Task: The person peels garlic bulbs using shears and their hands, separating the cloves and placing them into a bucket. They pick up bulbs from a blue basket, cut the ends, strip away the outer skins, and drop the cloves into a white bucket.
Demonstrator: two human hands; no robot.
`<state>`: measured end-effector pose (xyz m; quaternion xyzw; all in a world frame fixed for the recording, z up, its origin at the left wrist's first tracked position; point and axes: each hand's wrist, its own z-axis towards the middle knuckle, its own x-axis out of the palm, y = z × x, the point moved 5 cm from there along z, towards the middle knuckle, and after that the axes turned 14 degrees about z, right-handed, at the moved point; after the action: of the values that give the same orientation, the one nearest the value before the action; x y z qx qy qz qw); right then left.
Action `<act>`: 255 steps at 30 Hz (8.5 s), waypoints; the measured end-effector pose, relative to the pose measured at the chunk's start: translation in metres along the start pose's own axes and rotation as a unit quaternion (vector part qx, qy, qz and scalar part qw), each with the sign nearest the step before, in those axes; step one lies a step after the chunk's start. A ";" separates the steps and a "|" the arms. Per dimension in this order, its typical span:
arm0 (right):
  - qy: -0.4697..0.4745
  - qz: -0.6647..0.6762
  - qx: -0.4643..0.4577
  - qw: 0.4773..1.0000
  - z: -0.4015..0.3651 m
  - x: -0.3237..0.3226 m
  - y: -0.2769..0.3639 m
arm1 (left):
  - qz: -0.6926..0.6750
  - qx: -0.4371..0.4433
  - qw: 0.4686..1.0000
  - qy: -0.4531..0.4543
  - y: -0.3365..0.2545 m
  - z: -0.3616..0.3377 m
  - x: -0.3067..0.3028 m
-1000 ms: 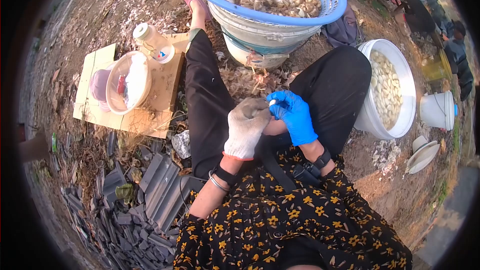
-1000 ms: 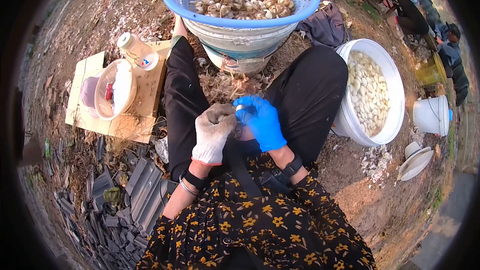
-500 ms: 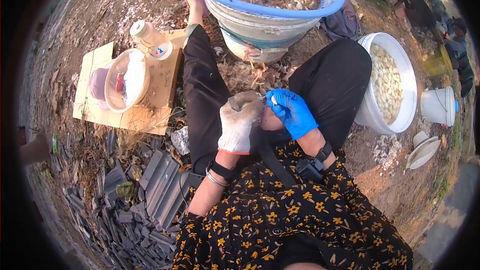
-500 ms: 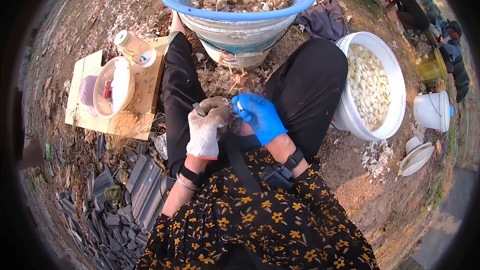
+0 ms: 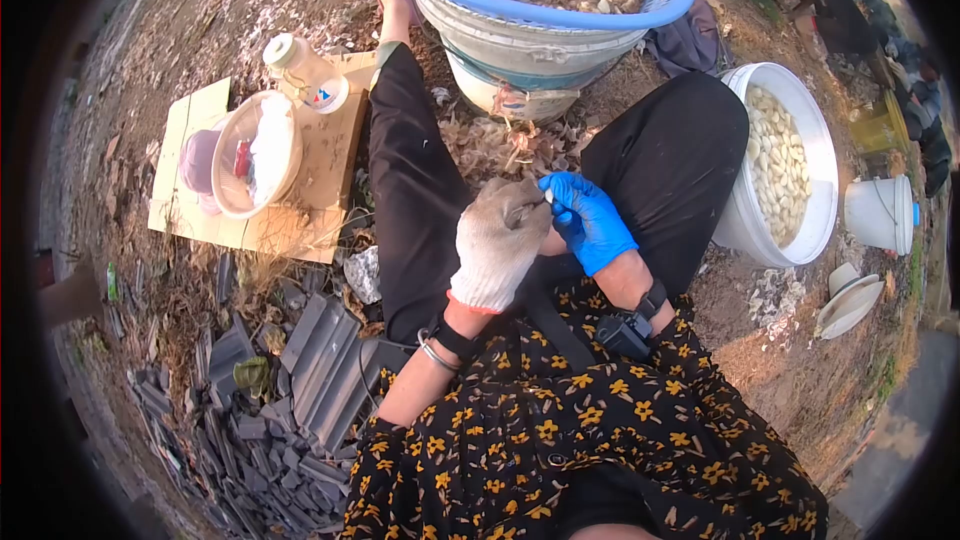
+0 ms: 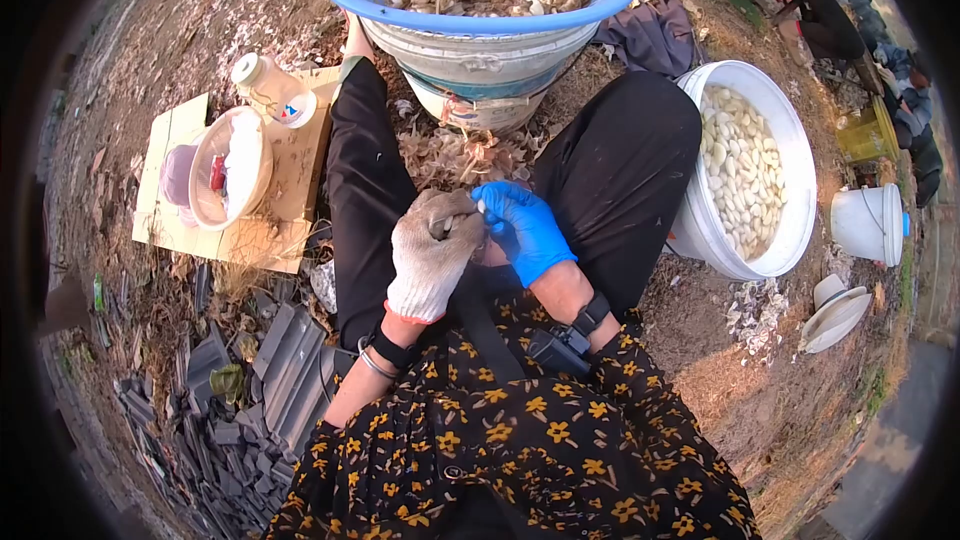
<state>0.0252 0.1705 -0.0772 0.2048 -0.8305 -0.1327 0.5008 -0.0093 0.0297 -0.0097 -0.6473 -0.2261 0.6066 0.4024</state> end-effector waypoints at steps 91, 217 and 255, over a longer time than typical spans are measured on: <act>0.115 -0.605 -0.327 0.717 -0.038 0.077 0.013 | -0.279 -0.169 0.945 0.024 0.021 -0.014 0.014; 0.068 -0.525 -0.307 0.791 -0.045 0.094 0.027 | -0.368 -0.044 0.929 0.018 0.001 -0.020 -0.001; 0.122 -0.250 0.013 0.960 0.003 0.079 -0.018 | -0.302 -0.151 0.941 -0.026 0.025 -0.005 -0.033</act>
<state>-0.0063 0.1169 -0.0245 0.4271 -0.6870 -0.2172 0.5463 -0.0146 -0.0119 -0.0100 -0.5861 -0.5104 0.4315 0.4580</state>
